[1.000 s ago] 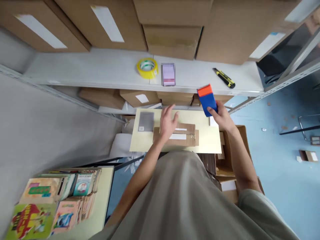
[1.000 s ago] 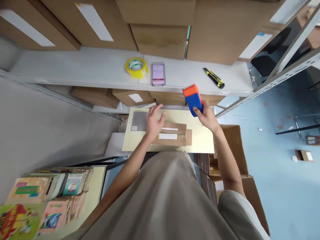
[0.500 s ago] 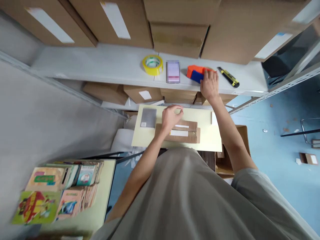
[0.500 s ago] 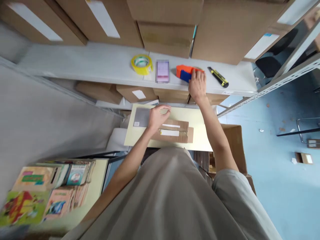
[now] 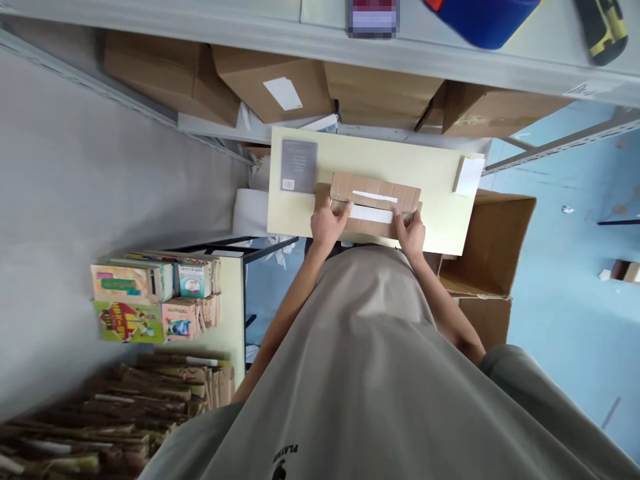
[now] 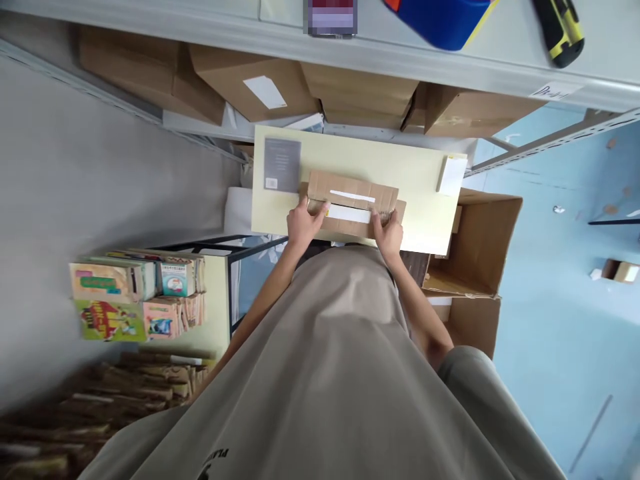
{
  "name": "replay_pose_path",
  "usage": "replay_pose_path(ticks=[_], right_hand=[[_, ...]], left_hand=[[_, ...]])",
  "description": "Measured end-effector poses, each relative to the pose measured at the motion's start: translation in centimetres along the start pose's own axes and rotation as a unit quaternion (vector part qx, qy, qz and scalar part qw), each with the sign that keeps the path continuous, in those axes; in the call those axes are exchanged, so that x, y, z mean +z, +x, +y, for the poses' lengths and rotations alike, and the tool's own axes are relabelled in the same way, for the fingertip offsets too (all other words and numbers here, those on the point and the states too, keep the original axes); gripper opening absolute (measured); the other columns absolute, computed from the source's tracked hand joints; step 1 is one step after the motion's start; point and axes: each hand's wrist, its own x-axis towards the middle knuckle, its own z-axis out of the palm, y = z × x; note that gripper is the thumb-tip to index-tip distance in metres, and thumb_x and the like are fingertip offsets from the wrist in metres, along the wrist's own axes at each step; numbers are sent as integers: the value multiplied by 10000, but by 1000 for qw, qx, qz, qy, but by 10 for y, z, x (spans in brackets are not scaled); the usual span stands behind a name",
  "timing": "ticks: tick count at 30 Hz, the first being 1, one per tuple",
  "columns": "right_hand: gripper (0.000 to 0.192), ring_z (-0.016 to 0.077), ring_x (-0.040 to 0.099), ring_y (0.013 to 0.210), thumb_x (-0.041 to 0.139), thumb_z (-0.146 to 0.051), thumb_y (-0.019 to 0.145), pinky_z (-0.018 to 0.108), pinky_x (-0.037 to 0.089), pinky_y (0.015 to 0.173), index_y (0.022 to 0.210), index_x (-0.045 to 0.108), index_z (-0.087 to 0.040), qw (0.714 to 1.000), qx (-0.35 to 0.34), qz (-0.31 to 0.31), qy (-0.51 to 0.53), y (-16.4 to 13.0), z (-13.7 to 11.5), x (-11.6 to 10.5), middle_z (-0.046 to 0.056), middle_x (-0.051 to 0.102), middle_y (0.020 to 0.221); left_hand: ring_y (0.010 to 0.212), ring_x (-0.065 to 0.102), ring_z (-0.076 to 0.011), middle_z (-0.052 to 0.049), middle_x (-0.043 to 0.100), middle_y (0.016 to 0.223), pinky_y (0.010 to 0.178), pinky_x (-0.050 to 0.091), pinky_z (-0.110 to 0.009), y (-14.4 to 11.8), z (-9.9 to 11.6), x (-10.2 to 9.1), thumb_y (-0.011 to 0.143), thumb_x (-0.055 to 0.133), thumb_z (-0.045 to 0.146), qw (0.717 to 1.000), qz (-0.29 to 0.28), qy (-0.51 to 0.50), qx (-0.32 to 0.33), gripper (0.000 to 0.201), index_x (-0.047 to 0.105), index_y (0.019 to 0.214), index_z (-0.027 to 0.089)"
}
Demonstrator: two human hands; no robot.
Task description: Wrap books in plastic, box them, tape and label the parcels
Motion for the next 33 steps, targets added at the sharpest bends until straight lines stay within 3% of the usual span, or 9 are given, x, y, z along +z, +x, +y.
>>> replay_pose_path(ticks=[3, 7, 10, 14, 19, 23, 27, 29, 33], right_hand=[[853, 389, 763, 930, 252, -954, 1121, 496, 597, 869, 1229, 696, -234, 1000, 5, 4, 14, 8, 4, 8, 179, 788, 973], [830, 342, 748, 925, 140, -877, 1181, 475, 613, 879, 1090, 699, -271, 999, -26, -15, 42, 11, 13, 7, 140, 760, 949], [855, 331, 737, 963, 107, -875, 1192, 477, 637, 908, 1066, 703, -275, 997, -55, -11, 46, 7, 10, -5, 121, 728, 940], [757, 350, 729, 1216, 297, -824, 1229, 514, 669, 1033, 1203, 779, -241, 985, -157, 57, 37, -1, -5, -40, 176, 713, 1212], [537, 298, 768, 1024, 517, -684, 1213, 497, 712, 956, 1228, 806, -231, 975, -217, 26, 32, 1, 0, -61, 173, 725, 1285], [410, 327, 825, 1063, 511, -527, 1172, 532, 740, 1000, 1095, 806, -254, 979, -195, -50, 16, 9, 31, -40, 203, 809, 1369], [324, 368, 848, 1056, 549, -406, 1091, 608, 735, 1059, 1030, 826, -250, 983, -139, -120, 8, 22, 59, -26, 214, 886, 1250], [345, 381, 862, 1131, 590, -414, 1064, 641, 716, 1124, 1149, 857, -213, 986, -103, -119, 49, 37, 64, -26, 234, 896, 1307], [576, 359, 844, 1303, 639, -559, 1071, 634, 686, 1198, 1438, 811, -149, 980, -42, -63, 184, 76, 53, -24, 272, 846, 1510]], left_hand=[[1047, 827, -375, -128, 865, 959, 941, 560, -393, 13, -5, 0, 1131, 751, 596, 999, 15, -31, 2, 366, 795, 991, 261], [796, 673, -261, -45, 669, 713, 812, 487, -359, 31, -22, -7, 1160, 670, 582, 995, -18, -87, 39, 551, 580, 718, 266], [813, 643, -267, -51, 650, 715, 833, 524, -370, 33, -28, -14, 1170, 612, 611, 993, -27, -92, 67, 556, 572, 729, 274], [1033, 747, -319, -129, 796, 1013, 989, 621, -423, 22, -33, -30, 1153, 607, 584, 984, 5, -124, 125, 435, 727, 887, 261], [1158, 820, -299, -147, 831, 1300, 1012, 694, -400, 0, -44, -36, 1091, 695, 486, 970, 25, -210, 120, 308, 838, 1168, 225], [1210, 850, -283, -138, 861, 1339, 1175, 682, -437, -13, -56, -12, 979, 709, 272, 970, 5, -242, 34, 225, 833, 1160, 219], [1167, 854, -349, -149, 905, 1090, 1263, 633, -586, -7, -70, 11, 825, 731, 163, 965, -54, -247, -65, 176, 831, 966, 198], [1168, 855, -354, -168, 910, 1074, 1273, 621, -605, 7, -72, 14, 811, 710, 149, 964, -60, -247, -78, 180, 835, 936, 183], [1267, 858, -291, -198, 902, 1334, 1252, 652, -553, 48, -63, 14, 937, 638, 207, 957, -6, -287, -50, 323, 851, 1175, 167]])
